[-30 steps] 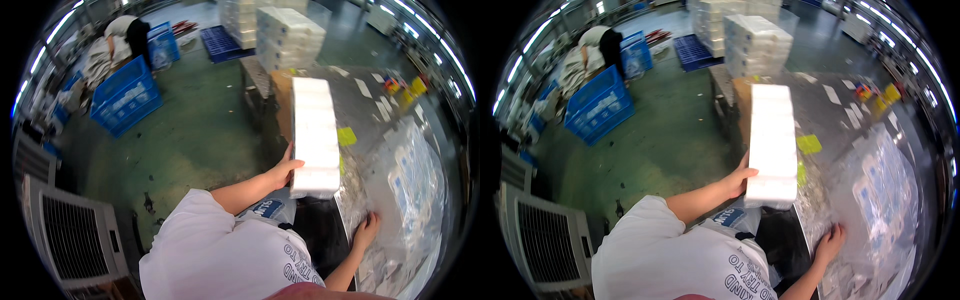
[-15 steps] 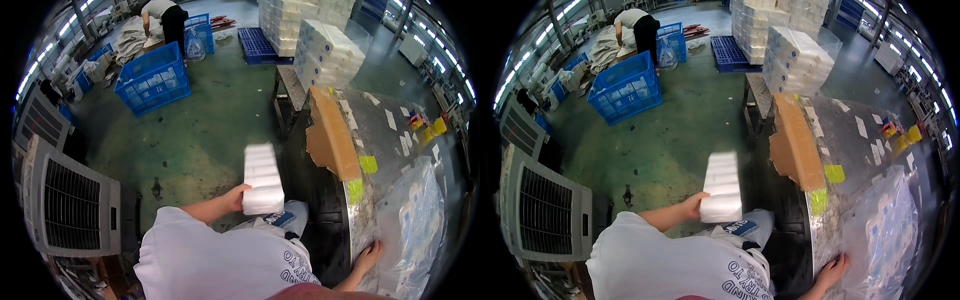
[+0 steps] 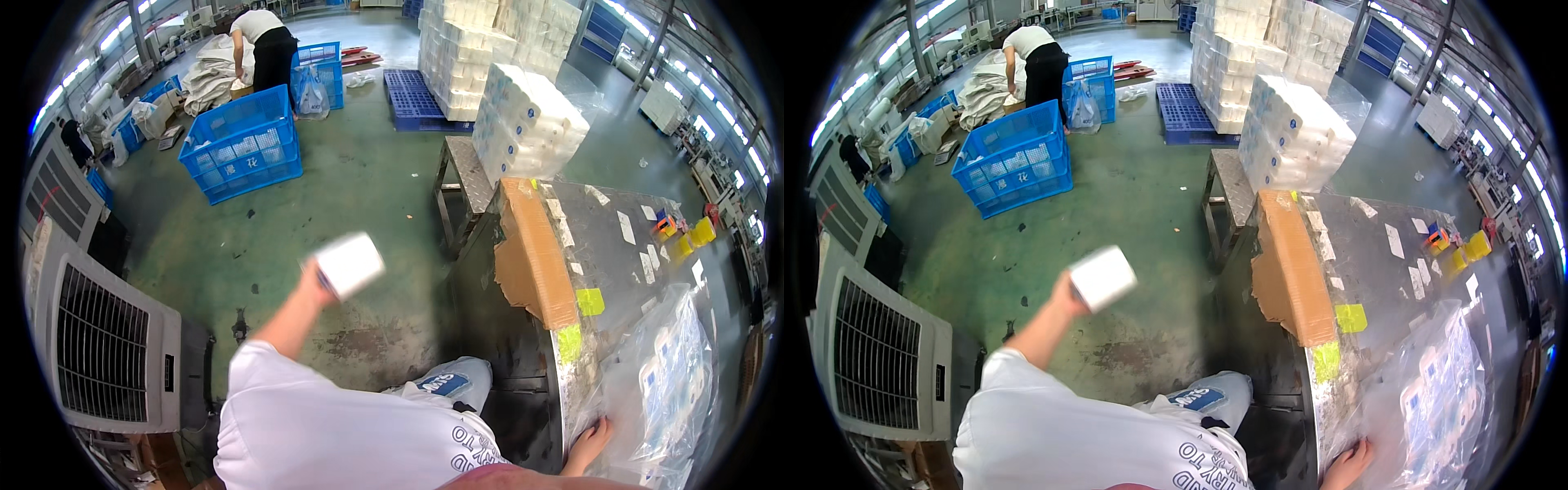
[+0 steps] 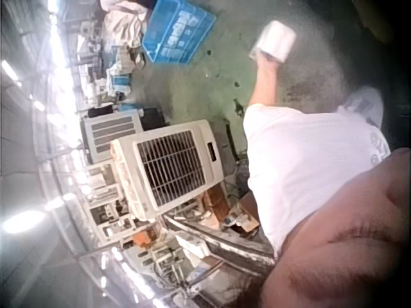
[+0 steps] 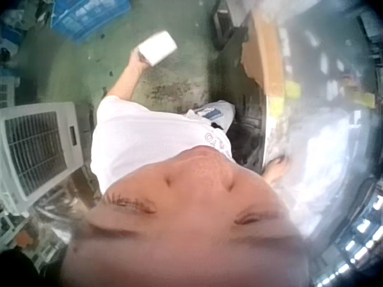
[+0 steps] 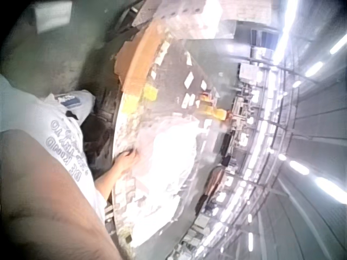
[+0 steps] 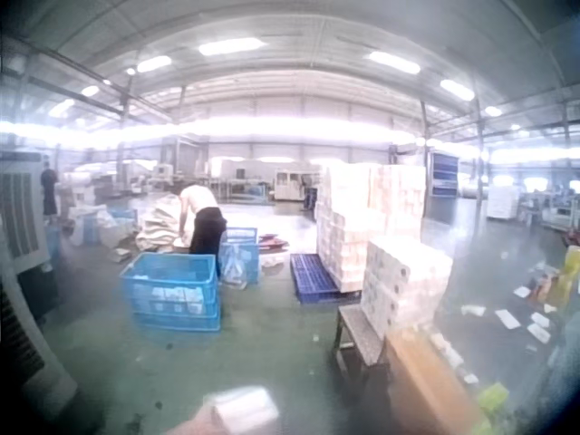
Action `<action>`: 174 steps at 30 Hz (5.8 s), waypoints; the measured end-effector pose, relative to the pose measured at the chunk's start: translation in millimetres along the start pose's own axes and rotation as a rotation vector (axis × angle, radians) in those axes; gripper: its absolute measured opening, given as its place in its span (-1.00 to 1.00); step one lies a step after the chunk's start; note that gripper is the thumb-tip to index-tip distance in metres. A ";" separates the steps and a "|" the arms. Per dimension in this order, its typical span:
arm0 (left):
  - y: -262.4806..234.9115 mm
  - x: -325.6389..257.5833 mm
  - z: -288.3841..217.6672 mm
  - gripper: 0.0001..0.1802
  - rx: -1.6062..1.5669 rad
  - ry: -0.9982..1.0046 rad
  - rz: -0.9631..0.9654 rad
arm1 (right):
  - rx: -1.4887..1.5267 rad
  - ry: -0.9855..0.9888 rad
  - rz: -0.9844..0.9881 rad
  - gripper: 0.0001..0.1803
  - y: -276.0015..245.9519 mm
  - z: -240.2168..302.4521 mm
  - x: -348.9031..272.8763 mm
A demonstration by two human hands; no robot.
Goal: The person places individual tissue packs into a large plastic bag on a metal workbench. They continue adding packs to the bag until it is full, then seal the opening and move the packaged bundle to the side of the table.
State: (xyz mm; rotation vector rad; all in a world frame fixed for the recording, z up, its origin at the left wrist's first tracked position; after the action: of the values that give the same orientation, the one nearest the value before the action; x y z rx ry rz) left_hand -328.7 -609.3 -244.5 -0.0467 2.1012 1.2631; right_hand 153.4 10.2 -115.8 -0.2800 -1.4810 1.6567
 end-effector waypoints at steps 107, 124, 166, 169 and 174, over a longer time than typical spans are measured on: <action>305.4 -181.6 633.3 -0.90 1.466 0.460 1.572 | -0.005 1.393 -0.085 -0.25 -321.7 -288.2 -360.9; 302.8 -175.0 630.3 -0.87 1.436 0.462 1.598 | 1.044 1.157 -0.261 0.13 -136.4 -87.1 -248.2; 495.7 -304.6 459.9 -0.88 0.796 0.451 1.496 | 2.265 0.425 -0.200 -0.39 -111.9 59.2 -144.5; 470.6 -324.9 442.2 -0.89 0.870 0.568 1.621 | 2.264 0.387 -0.268 -0.39 -112.8 54.4 -110.0; 464.5 -351.4 455.7 -0.91 0.827 0.508 1.747 | 2.240 0.279 -0.454 -0.39 -134.4 24.0 -10.1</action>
State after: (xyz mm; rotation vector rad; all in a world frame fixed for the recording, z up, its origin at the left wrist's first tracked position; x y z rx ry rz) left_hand 17.0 -106.5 173.4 2.4353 2.8158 0.9219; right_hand 203.4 -25.6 6.5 0.9214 0.9266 1.7431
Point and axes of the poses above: each hand's wrist, its own x-axis towards the middle knuckle, its own y-axis out of the palm, z = x × y, the point moved 10 cm from there along x, towards the middle knuckle, and after that the axes turned 5 degrees about x, right-handed, at the moved point
